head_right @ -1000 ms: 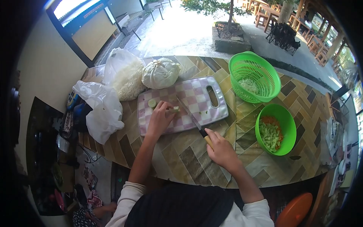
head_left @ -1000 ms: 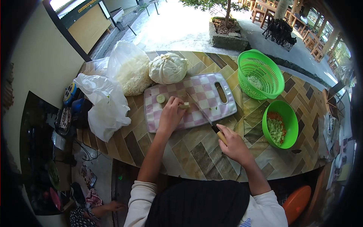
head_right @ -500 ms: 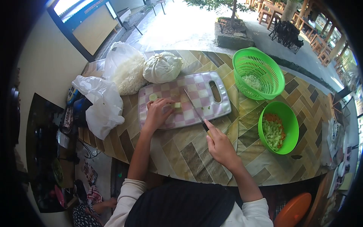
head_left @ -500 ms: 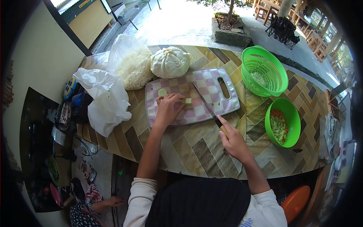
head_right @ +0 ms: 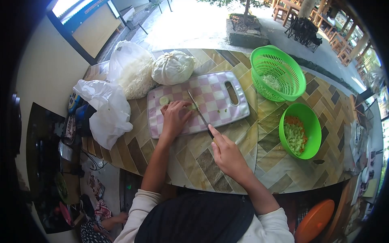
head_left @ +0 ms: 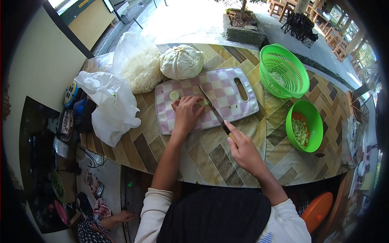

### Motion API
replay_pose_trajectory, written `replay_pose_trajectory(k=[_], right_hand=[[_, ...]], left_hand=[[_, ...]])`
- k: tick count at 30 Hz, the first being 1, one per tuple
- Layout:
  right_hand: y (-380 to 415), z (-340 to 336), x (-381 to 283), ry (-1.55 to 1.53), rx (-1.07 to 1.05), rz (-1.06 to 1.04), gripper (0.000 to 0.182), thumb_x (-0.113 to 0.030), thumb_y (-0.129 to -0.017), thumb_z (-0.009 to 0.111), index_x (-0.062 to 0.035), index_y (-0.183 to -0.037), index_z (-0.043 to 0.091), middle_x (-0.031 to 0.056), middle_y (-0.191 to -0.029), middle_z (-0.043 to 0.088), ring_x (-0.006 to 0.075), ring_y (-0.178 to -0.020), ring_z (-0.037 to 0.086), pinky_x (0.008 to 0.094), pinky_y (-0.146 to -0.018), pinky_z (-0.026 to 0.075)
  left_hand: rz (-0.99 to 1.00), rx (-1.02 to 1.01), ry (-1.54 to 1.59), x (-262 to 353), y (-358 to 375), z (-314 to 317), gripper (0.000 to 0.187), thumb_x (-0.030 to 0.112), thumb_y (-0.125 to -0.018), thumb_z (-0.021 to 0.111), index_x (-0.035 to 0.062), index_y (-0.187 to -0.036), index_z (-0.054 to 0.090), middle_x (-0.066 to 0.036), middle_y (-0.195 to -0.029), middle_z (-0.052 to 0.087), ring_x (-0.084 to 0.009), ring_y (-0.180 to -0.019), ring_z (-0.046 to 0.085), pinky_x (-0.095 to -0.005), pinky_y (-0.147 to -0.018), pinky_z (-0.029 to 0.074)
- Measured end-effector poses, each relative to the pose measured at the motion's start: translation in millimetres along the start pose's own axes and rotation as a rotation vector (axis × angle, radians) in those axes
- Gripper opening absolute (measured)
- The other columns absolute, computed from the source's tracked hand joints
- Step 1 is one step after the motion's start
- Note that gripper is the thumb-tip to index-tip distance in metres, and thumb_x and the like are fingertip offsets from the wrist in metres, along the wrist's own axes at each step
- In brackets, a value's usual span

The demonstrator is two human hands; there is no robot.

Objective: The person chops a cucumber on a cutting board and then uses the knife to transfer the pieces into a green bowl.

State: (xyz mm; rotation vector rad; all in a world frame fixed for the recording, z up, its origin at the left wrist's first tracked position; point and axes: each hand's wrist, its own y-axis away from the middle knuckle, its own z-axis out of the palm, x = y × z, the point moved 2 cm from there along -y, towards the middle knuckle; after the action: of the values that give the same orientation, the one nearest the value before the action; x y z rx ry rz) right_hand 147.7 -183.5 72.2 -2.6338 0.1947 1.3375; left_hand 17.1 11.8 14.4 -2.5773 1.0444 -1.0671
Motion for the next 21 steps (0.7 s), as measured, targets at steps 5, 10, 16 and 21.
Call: replay_pose_trajectory(k=[5,10,16,21], right_hand=[[1,1,-7,-0.004,-0.014,0.02,0.051,-0.007,-0.098,0.049,-0.0065,-0.147,0.04,0.0241,-0.097,0.06,0.0415,-0.087,0.061,0.0474,-0.081,0.047],[1,4,-9,0.015,-0.019,0.02,0.051,-0.007,-0.098,0.049,-0.0067,-0.148,0.039,0.0249,-0.098,0.06,0.0423,-0.087,0.061,0.0483,-0.08,0.047],[0,6,-17,0.097,-0.069,0.068,0.053,-0.007,-0.098,0.048,-0.007,-0.149,0.036,0.0243,-0.095,0.058,0.0434,-0.082,0.061,0.0502,-0.076,0.048],[-1,6,-19,0.117,-0.098,0.087,0.055,-0.008,-0.098,0.048,-0.0068,-0.15,0.034,0.0246,-0.094,0.057,0.0442,-0.08,0.062,0.0505,-0.073,0.049]], left_hand=[[-0.004,0.001,0.005,1,-1,0,0.027,0.023,-0.081,0.074,0.0149,-0.107,0.071,-0.002,-0.106,0.069,-0.0223,-0.109,0.059,-0.0418,-0.103,0.028],[-0.009,-0.001,0.008,-1,0,1,0.026,0.023,-0.081,0.074,0.0146,-0.106,0.072,-0.002,-0.107,0.069,-0.022,-0.109,0.059,-0.0413,-0.103,0.027],[-0.016,-0.005,0.028,-2,0,0,0.025,0.021,-0.08,0.076,0.0146,-0.105,0.072,-0.002,-0.107,0.07,-0.0215,-0.109,0.059,-0.041,-0.102,0.027],[-0.023,0.005,0.043,-6,0,3,0.025,0.023,-0.079,0.077,0.0125,-0.102,0.073,-0.004,-0.106,0.071,-0.0218,-0.106,0.06,-0.0408,-0.103,0.027]])
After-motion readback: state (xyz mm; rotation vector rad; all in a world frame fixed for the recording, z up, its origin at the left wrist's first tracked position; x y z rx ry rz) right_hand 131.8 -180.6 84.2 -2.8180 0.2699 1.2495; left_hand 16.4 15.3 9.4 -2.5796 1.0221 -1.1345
